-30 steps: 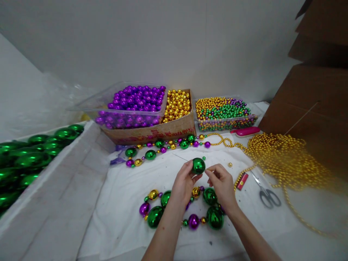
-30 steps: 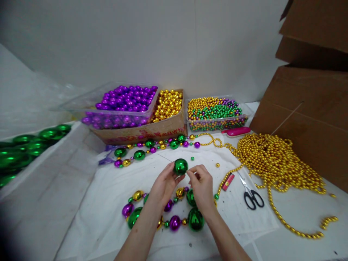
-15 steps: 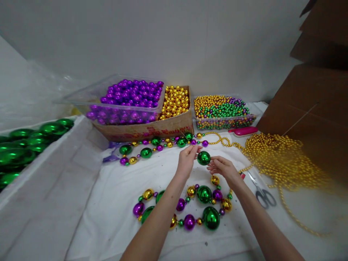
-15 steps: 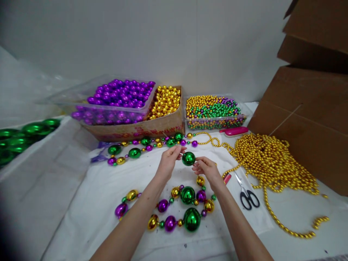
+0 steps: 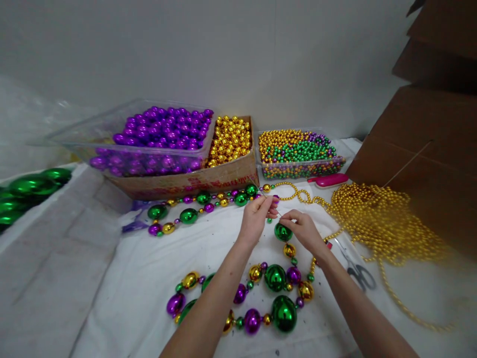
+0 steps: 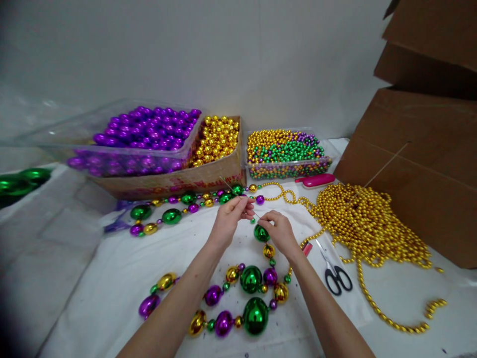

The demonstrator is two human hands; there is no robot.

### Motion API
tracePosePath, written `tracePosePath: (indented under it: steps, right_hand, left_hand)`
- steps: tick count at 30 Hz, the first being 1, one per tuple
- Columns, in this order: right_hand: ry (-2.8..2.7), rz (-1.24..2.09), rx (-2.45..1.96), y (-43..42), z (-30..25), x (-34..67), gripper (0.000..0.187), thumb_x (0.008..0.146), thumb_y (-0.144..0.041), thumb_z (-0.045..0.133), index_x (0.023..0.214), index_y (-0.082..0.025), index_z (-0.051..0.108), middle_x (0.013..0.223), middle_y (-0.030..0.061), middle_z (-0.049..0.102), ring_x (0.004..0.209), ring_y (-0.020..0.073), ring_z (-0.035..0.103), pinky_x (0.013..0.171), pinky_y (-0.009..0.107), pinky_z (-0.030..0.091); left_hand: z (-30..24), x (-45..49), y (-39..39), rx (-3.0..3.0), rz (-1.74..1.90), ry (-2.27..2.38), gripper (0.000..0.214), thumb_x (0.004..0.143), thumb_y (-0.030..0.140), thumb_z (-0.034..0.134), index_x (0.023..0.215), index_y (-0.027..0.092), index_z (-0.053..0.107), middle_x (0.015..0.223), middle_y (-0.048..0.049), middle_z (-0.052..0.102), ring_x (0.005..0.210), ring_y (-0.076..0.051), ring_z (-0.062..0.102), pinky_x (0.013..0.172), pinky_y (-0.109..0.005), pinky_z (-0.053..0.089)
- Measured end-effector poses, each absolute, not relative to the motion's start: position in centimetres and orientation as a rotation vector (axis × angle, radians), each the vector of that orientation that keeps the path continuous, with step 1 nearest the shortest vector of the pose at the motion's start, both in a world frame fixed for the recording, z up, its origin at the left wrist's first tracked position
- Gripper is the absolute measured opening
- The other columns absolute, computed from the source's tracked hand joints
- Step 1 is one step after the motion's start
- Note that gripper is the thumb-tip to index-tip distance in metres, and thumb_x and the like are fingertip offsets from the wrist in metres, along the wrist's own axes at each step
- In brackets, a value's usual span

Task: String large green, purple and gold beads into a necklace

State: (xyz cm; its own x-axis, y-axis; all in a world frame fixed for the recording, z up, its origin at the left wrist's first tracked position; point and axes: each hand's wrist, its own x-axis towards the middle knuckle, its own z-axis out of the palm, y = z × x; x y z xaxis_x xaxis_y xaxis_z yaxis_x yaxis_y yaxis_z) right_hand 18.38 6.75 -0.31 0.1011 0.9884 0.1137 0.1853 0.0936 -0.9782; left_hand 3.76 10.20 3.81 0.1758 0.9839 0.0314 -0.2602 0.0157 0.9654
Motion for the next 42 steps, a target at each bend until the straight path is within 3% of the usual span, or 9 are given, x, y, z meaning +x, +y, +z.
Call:
tracePosePath:
  steps: [3,6,8,11,18,32,35,38,42]
  right_hand:
    - [-1.224,0.991,-1.279,6.8,0.1,18.2,0.015,0.070,-0.031,0.068,0.066,-0.018,0.071,0.068,0.0024,0.065,0.070,0.0161,0.054,0.071,0.030,0.041]
    - [-1.117,1.042,-1.204,6.4,1.2,18.2,0.018,0.072,-0.035,0.067,0.069,-0.018,0.070,0.068,0.0018,0.065,0.068,0.0148,0.054,0.064,0.027,0.040]
    - [-1.057,1.067,-1.144,6.2,2.1,18.1,0.018,0.072,-0.036,0.067,0.070,-0.018,0.070,0.068,0.0014,0.064,0.066,0.0137,0.053,0.060,0.025,0.039]
    - [-0.983,1.071,-1.071,6.1,3.2,18.1,0.017,0.071,-0.036,0.069,0.071,-0.019,0.070,0.069,0.0012,0.064,0.064,0.0122,0.052,0.056,0.024,0.037]
    - [-0.729,1.027,-0.984,5.5,3.3,18.7,0.020,0.069,-0.038,0.073,0.074,-0.019,0.068,0.072,0.0001,0.061,0.064,0.0098,0.052,0.052,0.021,0.036]
    - [-0.510,1.048,-0.831,4.1,2.9,21.8,0.025,0.067,-0.035,0.079,0.077,-0.021,0.061,0.076,-0.0009,0.063,0.067,0.0097,0.060,0.044,0.016,0.038]
    - [-0.533,1.048,-0.833,3.9,3.1,22.0,0.023,0.068,-0.034,0.078,0.076,-0.020,0.061,0.070,-0.0020,0.060,0.056,0.0064,0.053,0.043,0.015,0.039]
    - [-0.561,1.064,-0.847,3.4,3.2,22.2,0.022,0.069,-0.032,0.077,0.076,-0.018,0.062,0.065,-0.0033,0.056,0.045,0.0029,0.041,0.038,0.014,0.032]
    - [-0.559,1.026,-0.866,2.5,3.7,23.0,0.019,0.073,-0.032,0.073,0.084,-0.019,0.065,0.067,-0.0035,0.056,0.045,0.0019,0.037,0.038,0.014,0.028]
  left_hand:
    - [4.2,3.3,10.0,1.153,1.187,0.865,0.028,0.083,0.036,0.061,0.096,0.013,0.070,0.088,-0.0086,0.065,0.072,-0.016,0.061,0.065,-0.028,0.050]
    - [4.0,3.0,9.3,1.250,1.110,0.805,0.045,0.079,0.031,0.067,0.122,0.021,0.059,0.114,-0.0087,0.061,0.100,-0.021,0.059,0.086,-0.033,0.047]
    - [3.6,3.2,8.6,1.338,0.992,0.742,0.058,0.074,0.027,0.073,0.128,0.023,0.053,0.125,-0.0081,0.057,0.114,-0.023,0.052,0.094,-0.034,0.042]
    - [3.0,3.8,7.6,1.447,0.887,0.701,0.052,0.075,0.027,0.070,0.124,0.021,0.054,0.121,-0.0070,0.059,0.110,-0.022,0.054,0.094,-0.034,0.042]
    - [2.6,3.8,7.1,1.892,0.786,0.975,0.019,0.075,0.021,0.063,0.093,0.019,0.063,0.097,-0.0029,0.064,0.094,-0.020,0.058,0.087,-0.031,0.043]
    - [1.6,3.2,6.4,2.288,0.506,1.207,0.021,0.073,0.020,0.056,0.093,0.023,0.061,0.091,-0.0010,0.057,0.087,-0.019,0.057,0.079,-0.030,0.043]
    - [1.5,3.4,6.5,2.313,0.492,1.198,0.021,0.072,0.019,0.057,0.093,0.023,0.061,0.092,-0.0014,0.057,0.089,-0.020,0.057,0.080,-0.031,0.044]
    - [1.3,3.5,6.5,2.304,0.502,1.147,0.023,0.073,0.020,0.057,0.096,0.023,0.061,0.093,-0.0018,0.057,0.090,-0.020,0.057,0.082,-0.031,0.044]
    - [1.1,3.4,6.3,2.288,0.490,1.103,0.022,0.073,0.020,0.060,0.096,0.022,0.061,0.094,-0.0024,0.058,0.091,-0.021,0.057,0.084,-0.033,0.045]
